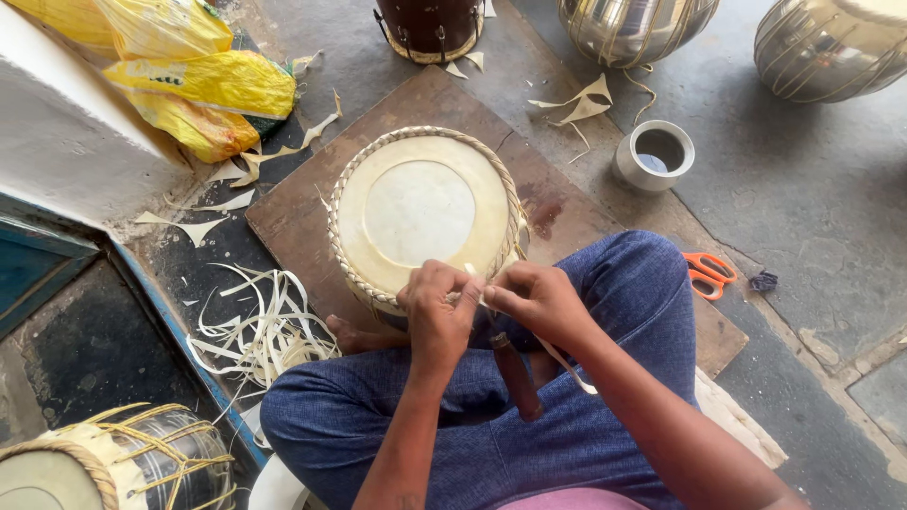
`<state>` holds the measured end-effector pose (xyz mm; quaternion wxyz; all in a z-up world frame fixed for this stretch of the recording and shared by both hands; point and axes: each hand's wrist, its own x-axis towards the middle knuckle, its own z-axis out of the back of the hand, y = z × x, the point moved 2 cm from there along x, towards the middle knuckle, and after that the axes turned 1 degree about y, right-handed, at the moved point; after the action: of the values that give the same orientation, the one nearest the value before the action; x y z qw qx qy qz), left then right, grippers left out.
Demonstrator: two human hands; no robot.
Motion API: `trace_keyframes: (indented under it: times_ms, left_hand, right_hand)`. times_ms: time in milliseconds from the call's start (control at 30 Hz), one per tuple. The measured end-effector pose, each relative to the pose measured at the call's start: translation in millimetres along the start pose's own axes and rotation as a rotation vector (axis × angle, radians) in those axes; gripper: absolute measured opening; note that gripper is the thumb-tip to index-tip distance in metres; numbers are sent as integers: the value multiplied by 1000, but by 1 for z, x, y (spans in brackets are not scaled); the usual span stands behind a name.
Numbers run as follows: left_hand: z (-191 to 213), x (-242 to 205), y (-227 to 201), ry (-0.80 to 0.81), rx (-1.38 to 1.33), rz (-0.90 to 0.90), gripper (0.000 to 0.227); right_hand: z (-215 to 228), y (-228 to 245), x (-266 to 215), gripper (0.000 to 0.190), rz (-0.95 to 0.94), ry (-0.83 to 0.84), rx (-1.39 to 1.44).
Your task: The person weaves leather or hide strips through the rim of a drum using a punch tool, pulling them tight and securing them around the instrument's head.
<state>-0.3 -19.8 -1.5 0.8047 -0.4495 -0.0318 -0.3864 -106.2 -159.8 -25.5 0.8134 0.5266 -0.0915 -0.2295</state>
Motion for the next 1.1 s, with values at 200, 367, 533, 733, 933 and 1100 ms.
trace_keyframes:
  times_ms: [200,367,533,733,933,1100]
  left_hand:
    - [4,-2,10,-85,85,-35,20]
    - [0,-3,12,-103,120,-49,23]
    - [2,-4,10,-166,256,-125,23]
    - [2,-2,17,-212,278,-133,25]
    - [0,-4,20,-234,258,-119,23]
    - [-1,-4,20,-239,249,-103,22]
  right_hand:
    - [2,-52,-20,31,-319,-37,409]
    - [-32,-28,-53,37,-66,294,650]
    - [-51,-8,-56,35,-250,356,831]
    - [-66,-18,-53,26,-256,340,1060]
    - [-64,-18,-56,26,-252,385,1156]
    - [-65,-18,-55,25,-239,404,1193]
